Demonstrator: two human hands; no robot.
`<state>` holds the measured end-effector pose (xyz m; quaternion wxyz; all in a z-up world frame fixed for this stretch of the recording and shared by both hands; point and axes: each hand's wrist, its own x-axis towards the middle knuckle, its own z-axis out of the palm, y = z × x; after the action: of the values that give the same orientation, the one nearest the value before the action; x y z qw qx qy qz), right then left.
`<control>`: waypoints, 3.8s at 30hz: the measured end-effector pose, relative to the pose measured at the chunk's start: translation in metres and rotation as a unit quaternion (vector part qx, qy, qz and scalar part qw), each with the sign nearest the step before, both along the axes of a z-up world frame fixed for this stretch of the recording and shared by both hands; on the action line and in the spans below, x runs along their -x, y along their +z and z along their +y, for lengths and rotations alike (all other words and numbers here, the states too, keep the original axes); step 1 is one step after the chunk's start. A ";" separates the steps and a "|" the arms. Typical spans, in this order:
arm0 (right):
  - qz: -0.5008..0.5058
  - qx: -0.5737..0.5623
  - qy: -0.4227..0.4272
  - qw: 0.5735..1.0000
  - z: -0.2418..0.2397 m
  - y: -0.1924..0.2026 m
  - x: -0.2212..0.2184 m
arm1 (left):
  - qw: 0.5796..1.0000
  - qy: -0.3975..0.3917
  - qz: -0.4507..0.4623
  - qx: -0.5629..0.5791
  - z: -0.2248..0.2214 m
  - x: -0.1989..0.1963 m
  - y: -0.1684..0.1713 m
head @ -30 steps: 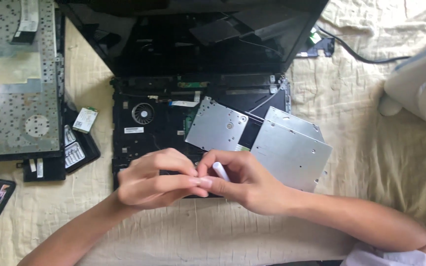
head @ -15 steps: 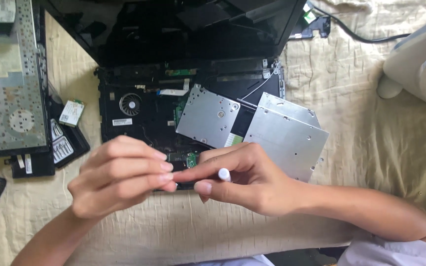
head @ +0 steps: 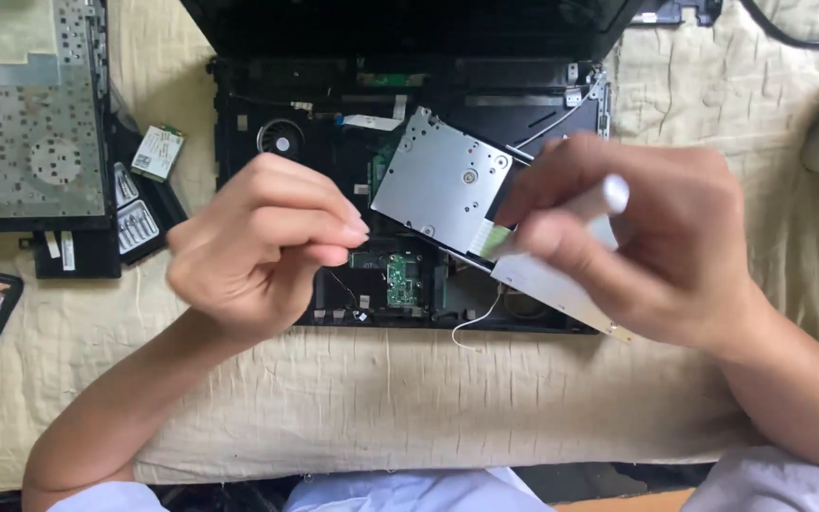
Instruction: Repairing a laptop by manipulating internal components such as the optical drive and hard drive using a small tool.
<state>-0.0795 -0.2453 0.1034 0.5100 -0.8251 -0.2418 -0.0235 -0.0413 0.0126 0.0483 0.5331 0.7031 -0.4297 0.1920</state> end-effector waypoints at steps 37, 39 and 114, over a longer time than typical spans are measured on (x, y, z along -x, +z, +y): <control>-0.267 -0.016 0.029 0.963 0.000 -0.032 -0.014 | 0.914 0.002 0.379 0.146 -0.041 0.008 0.006; -0.273 -0.017 0.030 0.961 0.000 -0.033 -0.014 | 0.911 -0.010 0.389 0.135 -0.040 0.008 0.007; -0.337 0.071 0.070 0.936 0.000 -0.031 -0.011 | 0.967 0.036 0.244 0.061 -0.036 0.006 0.008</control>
<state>-0.0688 -0.2450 0.0725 0.3390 -0.7841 -0.4575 -0.2467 -0.0475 -0.0229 0.0564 0.6566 0.7099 -0.2479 0.0594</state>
